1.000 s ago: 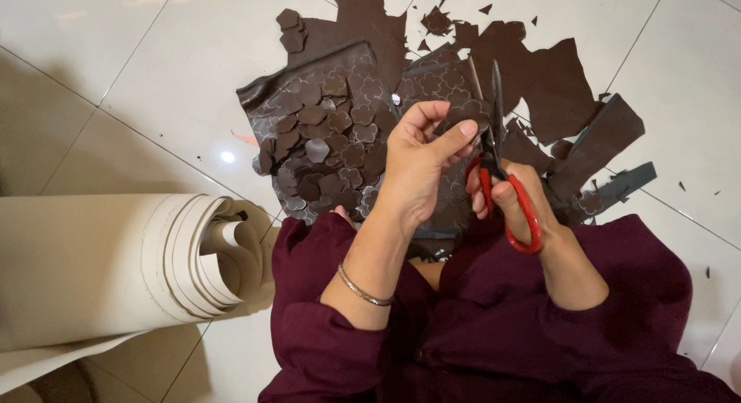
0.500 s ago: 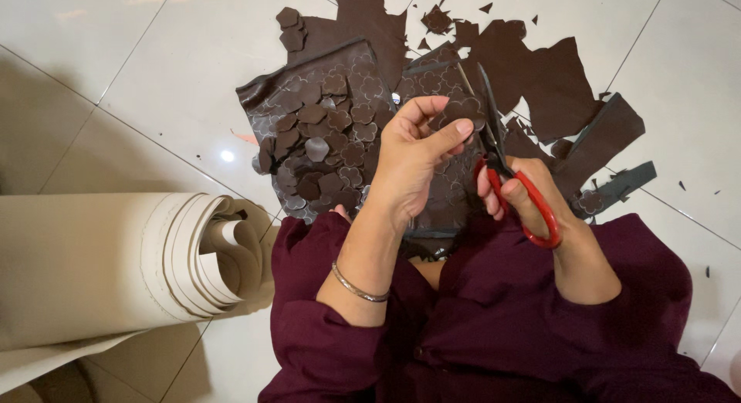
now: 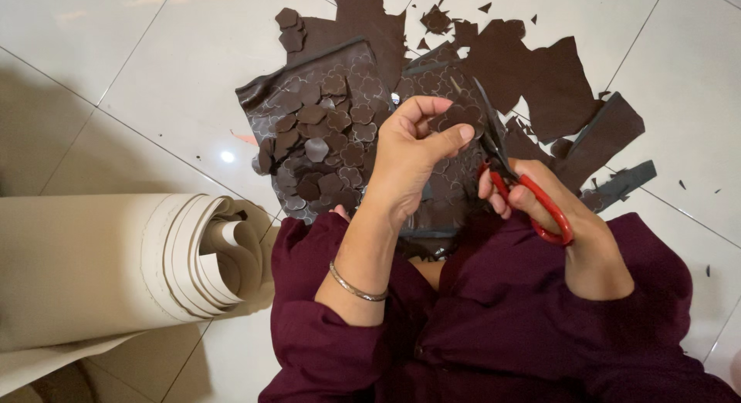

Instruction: The person sits on the floor and uses red-handled scissors to cut small flower-shaped pieces from a dark brown patterned sheet. The cut pieces are placed in a pile on the floor while the person continues cutting additional shapes.

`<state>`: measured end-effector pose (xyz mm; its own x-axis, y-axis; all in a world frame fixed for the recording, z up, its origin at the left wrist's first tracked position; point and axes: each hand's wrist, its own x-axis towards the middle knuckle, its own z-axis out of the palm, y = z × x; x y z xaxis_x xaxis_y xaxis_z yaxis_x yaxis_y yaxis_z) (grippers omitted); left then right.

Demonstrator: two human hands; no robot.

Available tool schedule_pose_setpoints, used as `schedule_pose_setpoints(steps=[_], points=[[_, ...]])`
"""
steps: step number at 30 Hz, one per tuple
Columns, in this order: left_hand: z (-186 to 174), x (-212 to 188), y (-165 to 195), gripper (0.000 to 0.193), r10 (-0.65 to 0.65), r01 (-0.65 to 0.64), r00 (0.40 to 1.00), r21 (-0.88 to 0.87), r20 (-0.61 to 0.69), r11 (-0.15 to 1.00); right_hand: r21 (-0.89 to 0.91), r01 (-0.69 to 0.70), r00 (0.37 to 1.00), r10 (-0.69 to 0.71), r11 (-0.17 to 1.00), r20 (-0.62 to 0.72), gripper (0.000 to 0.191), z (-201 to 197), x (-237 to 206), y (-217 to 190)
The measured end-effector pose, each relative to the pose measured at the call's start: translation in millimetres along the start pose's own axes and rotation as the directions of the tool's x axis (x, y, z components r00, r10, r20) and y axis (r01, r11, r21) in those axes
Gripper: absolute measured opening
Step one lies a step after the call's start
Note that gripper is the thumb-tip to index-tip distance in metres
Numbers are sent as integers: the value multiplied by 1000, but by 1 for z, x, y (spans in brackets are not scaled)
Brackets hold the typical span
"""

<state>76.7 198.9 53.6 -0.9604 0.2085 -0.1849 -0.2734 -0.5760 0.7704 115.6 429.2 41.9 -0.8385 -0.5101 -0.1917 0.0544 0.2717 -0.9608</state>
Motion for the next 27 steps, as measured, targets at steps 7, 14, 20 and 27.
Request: schedule_pose_setpoints(steps=[7,14,20,27], points=[[6,-2,0,31,50,-49,997,28,-66,998,59,-17,998,20,998,-52,87,10,2,-1],[10,-2,-10,28,72,-74,992,-12,-108,997,59,27,994,-21,998,-105,91,21,4,5],[14,-2,-18,29,103,-110,983,-40,-149,993,87,49,989,-36,995,-141,91,28,7,12],[13,-3,-16,28,95,-105,987,-77,-127,992,57,43,988,-34,997,-150,90,24,6,12]])
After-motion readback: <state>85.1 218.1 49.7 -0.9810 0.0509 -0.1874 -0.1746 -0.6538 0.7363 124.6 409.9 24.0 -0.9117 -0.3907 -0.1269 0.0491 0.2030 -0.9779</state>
